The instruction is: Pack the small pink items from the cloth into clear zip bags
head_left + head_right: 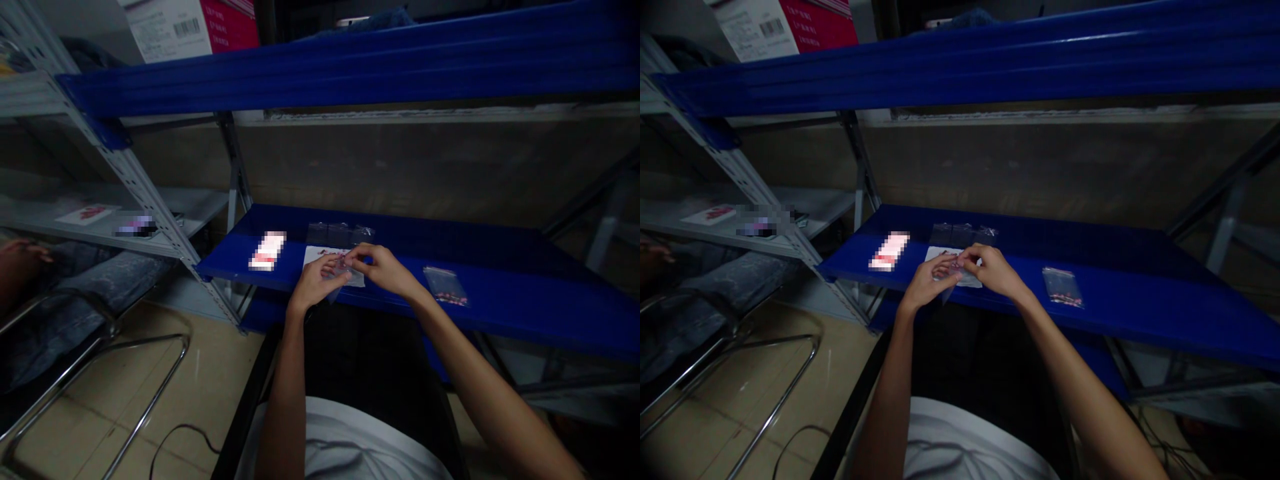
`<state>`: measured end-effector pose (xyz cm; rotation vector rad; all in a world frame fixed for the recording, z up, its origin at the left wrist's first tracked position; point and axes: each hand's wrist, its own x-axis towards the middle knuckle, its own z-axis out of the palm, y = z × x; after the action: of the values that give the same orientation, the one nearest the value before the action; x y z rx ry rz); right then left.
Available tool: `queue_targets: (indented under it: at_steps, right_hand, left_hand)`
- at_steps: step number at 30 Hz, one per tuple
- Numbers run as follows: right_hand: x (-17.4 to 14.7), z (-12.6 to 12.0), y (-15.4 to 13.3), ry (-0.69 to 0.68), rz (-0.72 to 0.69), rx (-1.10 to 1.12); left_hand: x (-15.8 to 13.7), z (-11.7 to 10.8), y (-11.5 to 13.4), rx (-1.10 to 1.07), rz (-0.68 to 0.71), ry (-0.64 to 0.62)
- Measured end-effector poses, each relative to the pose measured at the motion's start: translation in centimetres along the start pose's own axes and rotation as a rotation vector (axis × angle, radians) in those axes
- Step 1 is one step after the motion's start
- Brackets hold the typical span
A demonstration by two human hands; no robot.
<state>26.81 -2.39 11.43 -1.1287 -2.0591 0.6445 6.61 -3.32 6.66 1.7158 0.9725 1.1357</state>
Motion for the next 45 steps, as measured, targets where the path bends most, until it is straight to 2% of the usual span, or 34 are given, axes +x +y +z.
queue_targets:
  at_steps: [8,13,17,22,25,29,35,40,42,45]
  right_hand:
    - [-0.6,-0.4,0.8,0.041,0.028,0.118]
    - [-1.4,-0.2,0.0,-0.089,0.027,0.194]
    - [-1.5,-0.1,-1.0,-0.165,0.063,0.252]
    - [-1.5,-0.6,-1.3,-0.128,0.11,0.321]
    - [-1.7,-0.8,-1.1,-0.122,0.162,0.33]
    - [-1.6,-0.4,-0.7,-0.081,0.156,0.323]
    - [-1.2,1.0,-0.5,-0.028,0.152,0.326]
    - [-1.2,1.1,0.3,-0.052,0.135,0.337]
    - [-1.0,1.2,1.4,0.003,0.107,0.205]
    - [-0.5,1.8,3.4,0.059,0.086,-0.199]
  left_hand:
    - [0.0,0.1,-0.2,-0.03,-0.011,0.019]
    - [0.2,0.0,-0.2,-0.075,0.002,0.026]
    - [0.2,-0.1,-0.2,-0.206,-0.026,-0.005]
    - [0.1,-0.6,-0.7,-0.405,-0.053,0.015]
    - [0.1,-1.0,-1.1,-0.432,-0.086,0.04]
    - [0.2,-1.1,-1.1,-0.291,-0.105,0.062]
    - [0.2,0.2,-0.4,0.035,-0.016,0.161]
    - [0.3,0.5,-0.8,0.108,0.017,0.197]
    - [0.4,0.2,-0.9,0.142,0.009,0.214]
    - [0.3,-0.5,-1.0,0.202,-0.012,0.231]
